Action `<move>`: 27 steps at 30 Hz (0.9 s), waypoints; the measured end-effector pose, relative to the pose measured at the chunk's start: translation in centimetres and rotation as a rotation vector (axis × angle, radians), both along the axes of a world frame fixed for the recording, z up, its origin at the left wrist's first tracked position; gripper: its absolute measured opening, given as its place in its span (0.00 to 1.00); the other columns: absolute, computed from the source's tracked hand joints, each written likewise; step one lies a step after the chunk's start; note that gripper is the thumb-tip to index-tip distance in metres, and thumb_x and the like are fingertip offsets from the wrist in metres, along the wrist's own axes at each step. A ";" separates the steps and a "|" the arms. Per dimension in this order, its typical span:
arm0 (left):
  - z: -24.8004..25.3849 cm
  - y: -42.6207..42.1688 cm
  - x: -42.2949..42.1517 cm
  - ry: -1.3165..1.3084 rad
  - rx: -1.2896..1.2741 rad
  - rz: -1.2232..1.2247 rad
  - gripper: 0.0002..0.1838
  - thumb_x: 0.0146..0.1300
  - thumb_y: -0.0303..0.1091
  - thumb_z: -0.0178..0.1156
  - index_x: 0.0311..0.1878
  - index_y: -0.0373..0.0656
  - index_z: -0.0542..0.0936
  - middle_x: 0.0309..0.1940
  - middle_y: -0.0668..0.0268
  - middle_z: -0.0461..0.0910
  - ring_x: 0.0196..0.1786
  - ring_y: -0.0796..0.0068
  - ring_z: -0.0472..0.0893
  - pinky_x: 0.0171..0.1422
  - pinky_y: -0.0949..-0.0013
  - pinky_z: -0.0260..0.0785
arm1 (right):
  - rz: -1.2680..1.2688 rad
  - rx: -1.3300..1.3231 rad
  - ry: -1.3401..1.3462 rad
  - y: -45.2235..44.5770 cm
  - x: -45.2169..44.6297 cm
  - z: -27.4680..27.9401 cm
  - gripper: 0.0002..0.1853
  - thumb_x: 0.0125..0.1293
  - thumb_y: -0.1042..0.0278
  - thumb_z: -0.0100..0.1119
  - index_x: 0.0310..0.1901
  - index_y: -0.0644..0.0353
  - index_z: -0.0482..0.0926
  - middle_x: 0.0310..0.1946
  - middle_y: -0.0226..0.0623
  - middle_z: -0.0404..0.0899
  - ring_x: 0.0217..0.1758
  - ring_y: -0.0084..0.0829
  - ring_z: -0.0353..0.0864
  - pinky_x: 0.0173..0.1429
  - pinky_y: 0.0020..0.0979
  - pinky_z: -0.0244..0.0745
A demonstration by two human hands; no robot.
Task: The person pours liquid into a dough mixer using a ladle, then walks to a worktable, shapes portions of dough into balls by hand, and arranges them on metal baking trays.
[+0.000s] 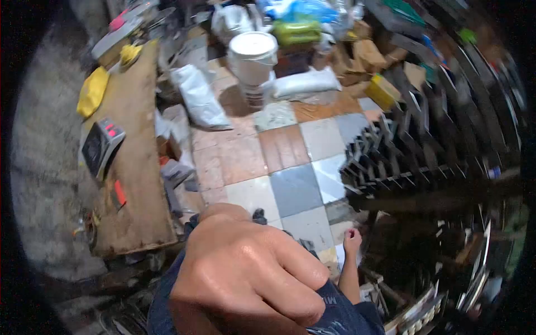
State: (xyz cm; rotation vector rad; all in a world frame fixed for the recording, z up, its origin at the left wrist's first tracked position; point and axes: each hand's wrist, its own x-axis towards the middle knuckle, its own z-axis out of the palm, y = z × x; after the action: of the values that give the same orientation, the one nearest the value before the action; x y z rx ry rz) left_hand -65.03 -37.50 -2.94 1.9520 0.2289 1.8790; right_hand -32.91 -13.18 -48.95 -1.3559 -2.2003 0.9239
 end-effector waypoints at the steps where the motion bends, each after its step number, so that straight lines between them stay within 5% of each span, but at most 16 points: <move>1: 0.1 -1.5 -2.4 -0.018 -0.018 0.007 0.27 0.66 0.42 0.47 0.31 0.17 0.74 0.23 0.46 0.70 0.17 0.62 0.62 0.21 0.62 0.51 | 0.025 -0.087 -0.116 -0.9 -1.7 -2.7 0.09 0.59 0.64 0.59 0.30 0.62 0.80 0.24 0.40 0.79 0.28 0.27 0.78 0.36 0.31 0.72; 3: 0.5 -3.7 -6.0 -0.056 -0.009 0.077 0.26 0.67 0.42 0.46 0.27 0.22 0.73 0.24 0.46 0.70 0.17 0.63 0.62 0.21 0.63 0.51 | 0.089 -0.214 -0.236 -3.7 -3.2 -6.3 0.12 0.57 0.63 0.58 0.29 0.65 0.80 0.22 0.42 0.78 0.28 0.33 0.77 0.37 0.33 0.73; 5: 0.2 -4.9 -9.6 -0.065 -0.008 0.144 0.24 0.67 0.41 0.46 0.26 0.25 0.72 0.24 0.47 0.70 0.18 0.63 0.63 0.21 0.64 0.52 | 0.275 -0.302 -0.426 -2.6 1.2 -19.9 0.17 0.58 0.56 0.57 0.31 0.64 0.81 0.25 0.44 0.80 0.31 0.37 0.81 0.39 0.38 0.75; 11: -2.4 -6.1 -22.2 -0.064 -0.006 0.355 0.18 0.65 0.39 0.49 0.28 0.32 0.74 0.23 0.55 0.72 0.19 0.68 0.66 0.23 0.68 0.55 | 0.146 -0.724 -0.712 4.0 -8.3 -20.0 0.20 0.60 0.52 0.53 0.32 0.64 0.82 0.29 0.49 0.81 0.32 0.43 0.81 0.39 0.41 0.75; 16: -2.8 -4.4 -34.2 -0.035 -0.023 0.478 0.13 0.64 0.38 0.51 0.30 0.39 0.75 0.23 0.61 0.73 0.21 0.72 0.68 0.24 0.71 0.58 | 0.194 -0.533 -0.636 14.3 -23.5 -21.4 0.23 0.62 0.49 0.50 0.32 0.63 0.83 0.31 0.53 0.82 0.33 0.48 0.82 0.40 0.44 0.76; 18: -2.2 -4.0 -39.0 -0.019 -0.026 0.526 0.10 0.63 0.37 0.52 0.30 0.41 0.76 0.23 0.64 0.74 0.21 0.74 0.70 0.25 0.72 0.59 | 0.484 0.037 -0.685 17.9 -35.3 -18.8 0.25 0.62 0.46 0.47 0.29 0.61 0.83 0.28 0.51 0.82 0.31 0.48 0.82 0.39 0.44 0.76; 19: -1.9 -3.9 -41.0 -0.011 -0.022 0.550 0.09 0.63 0.37 0.53 0.31 0.42 0.76 0.22 0.65 0.74 0.21 0.74 0.70 0.25 0.73 0.59 | 0.295 0.027 -0.634 19.1 -42.4 -18.2 0.25 0.62 0.45 0.48 0.27 0.60 0.83 0.26 0.47 0.82 0.29 0.46 0.82 0.38 0.44 0.75; 20: -1.8 -3.8 -42.9 -0.012 -0.018 0.565 0.08 0.63 0.37 0.54 0.31 0.44 0.76 0.22 0.66 0.74 0.22 0.75 0.71 0.26 0.73 0.60 | 0.499 -0.048 -0.766 22.4 -49.0 -19.2 0.19 0.61 0.52 0.54 0.27 0.61 0.82 0.24 0.45 0.82 0.28 0.45 0.82 0.36 0.42 0.74; 21: -1.6 -3.9 -44.9 -0.002 -0.012 0.589 0.07 0.62 0.36 0.54 0.31 0.45 0.76 0.22 0.67 0.74 0.22 0.76 0.71 0.26 0.74 0.60 | 0.365 -0.097 -0.551 20.7 -57.6 -13.6 0.16 0.59 0.55 0.57 0.28 0.62 0.81 0.24 0.45 0.81 0.30 0.43 0.82 0.37 0.40 0.73; 23: -1.0 -4.4 -48.5 0.017 0.032 0.656 0.05 0.62 0.36 0.55 0.32 0.47 0.77 0.22 0.70 0.75 0.22 0.78 0.72 0.26 0.75 0.61 | 0.468 -0.040 -0.199 22.5 -71.7 -14.0 0.17 0.62 0.57 0.56 0.27 0.66 0.80 0.21 0.42 0.80 0.26 0.31 0.80 0.33 0.37 0.73; 24: -0.6 -4.7 -50.5 0.033 0.069 0.703 0.04 0.62 0.35 0.56 0.32 0.49 0.77 0.22 0.71 0.75 0.23 0.78 0.73 0.27 0.76 0.62 | 0.493 0.005 -0.047 18.5 -79.3 -6.2 0.17 0.62 0.58 0.56 0.31 0.67 0.81 0.24 0.42 0.81 0.30 0.31 0.80 0.39 0.36 0.74; 25: -0.4 -5.3 -52.3 0.051 0.120 0.747 0.03 0.61 0.35 0.56 0.33 0.50 0.77 0.22 0.72 0.76 0.23 0.79 0.73 0.27 0.77 0.62 | 0.622 0.040 0.102 19.2 -85.7 -6.8 0.17 0.62 0.58 0.57 0.36 0.67 0.81 0.27 0.43 0.82 0.33 0.31 0.81 0.41 0.34 0.74; 27: -0.4 -6.6 -55.7 0.062 0.271 0.831 0.01 0.61 0.34 0.57 0.33 0.52 0.78 0.22 0.75 0.76 0.23 0.81 0.74 0.27 0.78 0.63 | 0.671 0.056 0.103 14.7 -97.0 0.8 0.13 0.62 0.61 0.57 0.37 0.65 0.80 0.28 0.41 0.81 0.32 0.30 0.80 0.40 0.32 0.74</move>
State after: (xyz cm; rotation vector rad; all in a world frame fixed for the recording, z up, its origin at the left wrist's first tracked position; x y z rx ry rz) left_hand -120.78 -44.07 -3.38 2.3095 0.9758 2.4375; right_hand -129.88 1.47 -48.12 -0.5106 -2.6126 1.1004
